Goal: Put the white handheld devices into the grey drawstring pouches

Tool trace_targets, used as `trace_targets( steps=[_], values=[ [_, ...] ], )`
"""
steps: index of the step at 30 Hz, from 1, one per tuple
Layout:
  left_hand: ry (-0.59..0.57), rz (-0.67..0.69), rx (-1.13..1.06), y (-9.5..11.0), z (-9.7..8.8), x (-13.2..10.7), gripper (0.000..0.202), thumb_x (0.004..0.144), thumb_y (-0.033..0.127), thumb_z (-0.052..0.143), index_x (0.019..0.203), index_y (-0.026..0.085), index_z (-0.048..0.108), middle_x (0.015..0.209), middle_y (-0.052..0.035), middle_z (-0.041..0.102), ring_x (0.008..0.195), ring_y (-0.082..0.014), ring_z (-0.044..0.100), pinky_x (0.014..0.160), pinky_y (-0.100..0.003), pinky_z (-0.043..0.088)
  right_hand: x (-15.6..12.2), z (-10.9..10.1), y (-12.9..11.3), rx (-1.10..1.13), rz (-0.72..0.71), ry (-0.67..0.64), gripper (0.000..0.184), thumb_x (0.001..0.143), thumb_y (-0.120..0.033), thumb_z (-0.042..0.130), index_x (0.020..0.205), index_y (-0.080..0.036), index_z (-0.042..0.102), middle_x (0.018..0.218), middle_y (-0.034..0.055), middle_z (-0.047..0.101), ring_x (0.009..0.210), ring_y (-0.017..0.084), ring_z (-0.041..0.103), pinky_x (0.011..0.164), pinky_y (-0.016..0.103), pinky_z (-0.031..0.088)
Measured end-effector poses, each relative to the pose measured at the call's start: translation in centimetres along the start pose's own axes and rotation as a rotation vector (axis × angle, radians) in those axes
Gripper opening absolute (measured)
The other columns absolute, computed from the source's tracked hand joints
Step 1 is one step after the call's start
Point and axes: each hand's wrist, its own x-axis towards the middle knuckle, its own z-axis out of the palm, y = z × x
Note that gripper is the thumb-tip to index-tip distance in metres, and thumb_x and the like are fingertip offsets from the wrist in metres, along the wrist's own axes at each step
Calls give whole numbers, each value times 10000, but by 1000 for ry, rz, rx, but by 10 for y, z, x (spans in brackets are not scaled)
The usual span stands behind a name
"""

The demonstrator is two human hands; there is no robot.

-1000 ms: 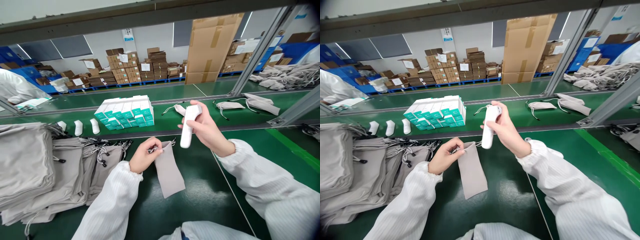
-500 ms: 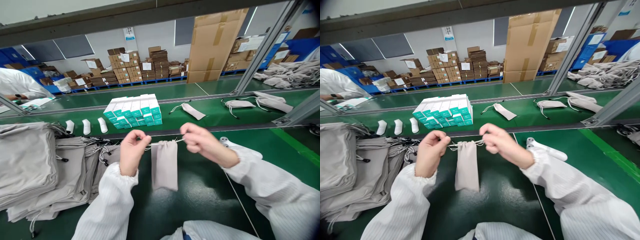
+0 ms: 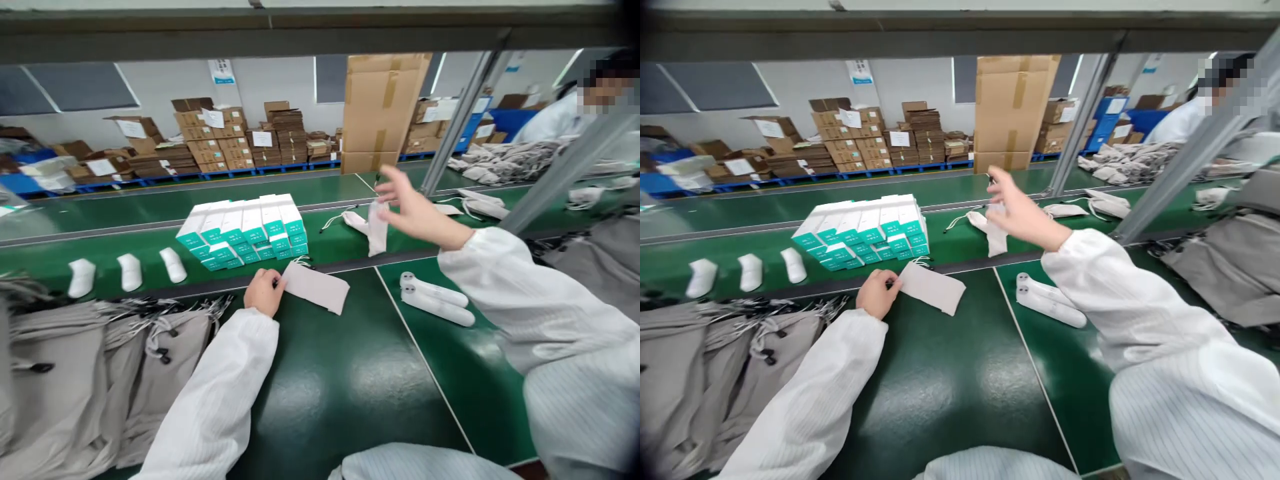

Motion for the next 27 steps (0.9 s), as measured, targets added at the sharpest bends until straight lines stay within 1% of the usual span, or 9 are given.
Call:
trace_targets(
  steps=[3, 5, 7, 10, 13, 16, 20, 24, 27],
  values=[
    [11, 73, 52, 0, 1, -1, 52, 878, 243, 609, 902, 233, 654, 993, -42, 612, 840, -204, 600, 657, -306, 398, -62, 3, 10, -373, 135, -347, 557, 907, -337, 568, 1429, -175, 461, 1402, 163, 531, 1178, 314, 603, 965, 441, 500],
    [13, 123, 97, 1, -1, -2, 93, 883, 220, 591, 949, 237, 655, 985, -47, 622, 856, -222, 597, 667, -326, 385, -106, 10, 10, -498, 253, -459, 496, 937, -375, 523, 1385, -162, 526, 1397, 156, 551, 1188, 332, 605, 937, 441, 517],
    [13, 165, 152, 4, -3, -3, 114, 887, 201, 576, 959, 234, 658, 974, -62, 630, 912, -252, 589, 706, -350, 383, -142, 19, 10, -571, 286, -391, 481, 963, -391, 485, 1369, -139, 538, 1389, 167, 554, 1204, 331, 589, 945, 438, 509],
    [19, 207, 234, 8, -3, -4, 125, 897, 192, 560, 954, 236, 662, 1017, -84, 636, 997, -284, 563, 781, -384, 384, -178, 32, 10, -707, 224, -175, 449, 969, -416, 481, 1295, -122, 575, 1289, 191, 591, 1151, 351, 584, 897, 462, 503],
    [21, 231, 292, 10, -2, -4, 129, 900, 194, 560, 967, 249, 656, 1032, -83, 635, 1022, -287, 546, 818, -397, 384, -199, 44, 12, -780, 182, -153, 353, 960, -366, 481, 1178, -120, 608, 1130, 192, 640, 1010, 368, 612, 791, 483, 502],
    [21, 256, 325, 10, -1, -5, 127, 911, 188, 543, 952, 247, 648, 1018, -88, 636, 1029, -290, 535, 835, -410, 379, -206, 55, 15, -721, 119, -198, 252, 961, -278, 440, 1081, -140, 614, 1054, 181, 657, 980, 366, 627, 816, 491, 501],
    [5, 332, 334, 10, -4, -7, 198, 950, 171, 470, 921, 241, 653, 991, -91, 648, 1012, -279, 535, 908, -433, 353, -196, 65, 9, -575, 53, -245, 219, 964, -275, 425, 1072, -167, 581, 1032, 174, 663, 965, 368, 650, 816, 490, 505],
    [23, 363, 330, 7, -6, -8, 242, 976, 184, 430, 967, 239, 665, 1004, -97, 655, 1021, -280, 528, 963, -453, 330, -169, 70, -13, -306, 143, -240, 271, 988, -320, 408, 1214, -195, 490, 1079, 145, 655, 949, 322, 669, 799, 436, 520],
    [48, 355, 332, 6, -5, -9, 233, 965, 176, 450, 967, 246, 672, 1005, -100, 649, 1033, -288, 517, 971, -467, 330, -145, 73, -30, -61, 232, -215, 332, 999, -362, 410, 1304, -230, 420, 1159, 117, 639, 994, 289, 654, 842, 413, 516]
  ],
)
